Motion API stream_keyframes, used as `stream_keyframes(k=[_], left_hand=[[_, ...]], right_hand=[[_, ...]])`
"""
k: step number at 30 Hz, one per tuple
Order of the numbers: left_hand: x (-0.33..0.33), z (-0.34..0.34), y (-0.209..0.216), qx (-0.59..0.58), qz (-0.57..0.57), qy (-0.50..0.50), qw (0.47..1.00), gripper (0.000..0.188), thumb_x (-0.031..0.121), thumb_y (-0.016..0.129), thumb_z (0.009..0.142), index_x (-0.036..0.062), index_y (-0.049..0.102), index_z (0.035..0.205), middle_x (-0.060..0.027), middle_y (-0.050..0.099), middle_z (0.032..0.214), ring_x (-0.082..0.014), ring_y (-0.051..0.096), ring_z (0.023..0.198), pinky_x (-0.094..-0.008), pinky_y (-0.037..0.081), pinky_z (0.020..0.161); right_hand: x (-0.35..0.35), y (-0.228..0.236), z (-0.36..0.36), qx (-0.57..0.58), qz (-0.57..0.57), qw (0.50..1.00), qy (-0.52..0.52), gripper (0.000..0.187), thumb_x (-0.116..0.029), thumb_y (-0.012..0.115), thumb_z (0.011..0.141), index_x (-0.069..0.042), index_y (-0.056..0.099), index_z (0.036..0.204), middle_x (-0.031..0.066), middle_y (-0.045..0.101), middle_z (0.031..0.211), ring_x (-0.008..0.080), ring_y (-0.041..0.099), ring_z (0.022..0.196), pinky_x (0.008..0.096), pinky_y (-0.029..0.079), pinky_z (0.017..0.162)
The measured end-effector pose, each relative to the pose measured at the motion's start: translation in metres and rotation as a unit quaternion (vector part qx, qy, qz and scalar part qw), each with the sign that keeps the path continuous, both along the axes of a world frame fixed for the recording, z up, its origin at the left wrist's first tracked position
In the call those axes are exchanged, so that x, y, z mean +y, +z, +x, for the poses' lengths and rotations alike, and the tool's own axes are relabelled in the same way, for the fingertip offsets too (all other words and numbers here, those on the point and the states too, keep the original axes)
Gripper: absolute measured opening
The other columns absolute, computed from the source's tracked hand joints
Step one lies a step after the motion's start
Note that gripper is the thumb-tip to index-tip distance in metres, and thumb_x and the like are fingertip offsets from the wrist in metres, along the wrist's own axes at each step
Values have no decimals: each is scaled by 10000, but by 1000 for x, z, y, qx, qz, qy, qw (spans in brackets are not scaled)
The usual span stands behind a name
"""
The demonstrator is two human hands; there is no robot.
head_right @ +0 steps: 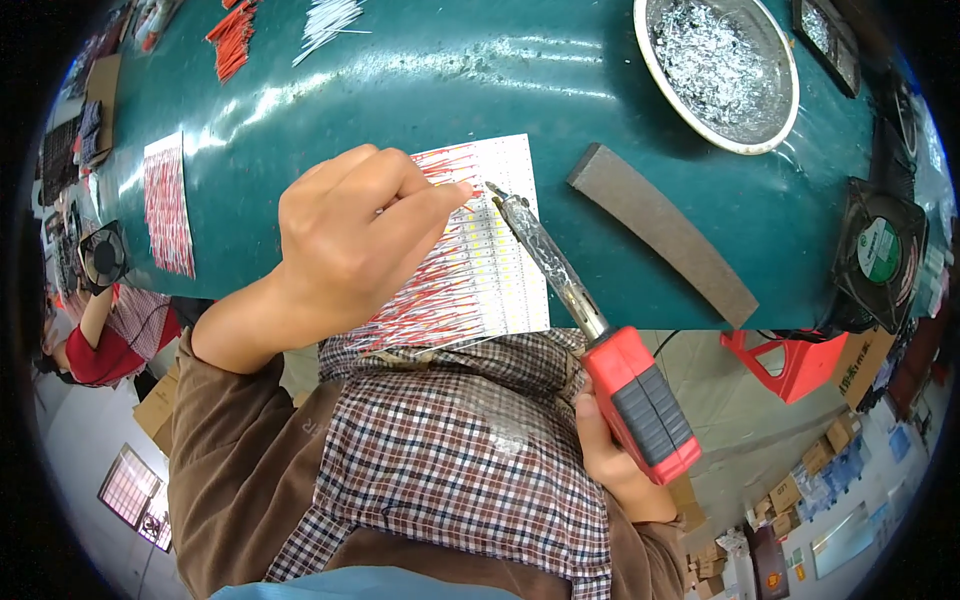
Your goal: The person positions wires onto an LED circuit board by hand and solders them in place using a soldering gun.
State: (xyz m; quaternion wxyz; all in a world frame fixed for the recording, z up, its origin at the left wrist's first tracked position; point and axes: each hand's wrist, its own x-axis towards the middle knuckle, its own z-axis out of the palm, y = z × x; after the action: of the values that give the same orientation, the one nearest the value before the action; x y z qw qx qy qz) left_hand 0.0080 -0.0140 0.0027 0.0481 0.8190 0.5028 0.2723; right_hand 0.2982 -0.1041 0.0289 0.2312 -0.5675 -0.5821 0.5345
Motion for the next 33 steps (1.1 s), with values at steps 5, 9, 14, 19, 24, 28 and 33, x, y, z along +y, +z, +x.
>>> stream_keyframes(k=[5,9,14,19,24,28,33], left_hand=[[1,0,1,6,-6,-2,1000,227,25,768,634,83,719,848,-4,478,653,-147,496,548,-284,381,457],[0,1,0,19,0,2,1000,234,28,763,631,83,721,855,-1,483,662,-147,500,553,-283,384,460],[0,1,1,36,-6,3,999,239,31,753,632,77,721,864,1,484,676,-144,505,565,-284,388,465],[0,3,3,39,-9,3,999,234,31,745,632,74,719,860,1,480,678,-145,506,567,-284,389,467],[1,3,4,36,-18,3,999,233,26,744,623,71,716,850,-2,477,677,-148,504,566,-285,389,467],[0,3,4,41,-15,-1,999,232,23,745,617,67,713,843,-6,480,681,-151,506,569,-287,390,469],[2,2,5,35,-25,2,999,236,16,749,615,67,712,843,-8,501,703,-152,511,582,-286,394,477]], right_hand=[[7,1,-11,34,7,998,-45,110,-53,568,919,32,516,966,64,488,714,95,413,503,247,373,488],[8,-2,-8,39,9,999,-21,94,-51,559,919,27,507,922,67,472,710,99,406,496,249,367,480],[9,-3,-10,29,2,999,-16,79,-38,549,913,18,499,888,71,477,712,104,402,496,247,366,480],[9,-2,-10,16,8,1000,-23,73,-28,548,908,13,497,876,68,475,702,108,404,497,246,365,481],[12,4,-9,52,-15,998,-30,101,-40,550,912,0,486,845,68,479,705,105,402,493,243,358,474],[14,4,-12,57,-5,997,-46,110,-61,549,922,-3,483,856,60,471,681,97,392,481,241,344,460],[12,1,-7,64,10,998,1,102,-68,544,933,20,497,952,38,450,631,93,386,471,245,344,460]])
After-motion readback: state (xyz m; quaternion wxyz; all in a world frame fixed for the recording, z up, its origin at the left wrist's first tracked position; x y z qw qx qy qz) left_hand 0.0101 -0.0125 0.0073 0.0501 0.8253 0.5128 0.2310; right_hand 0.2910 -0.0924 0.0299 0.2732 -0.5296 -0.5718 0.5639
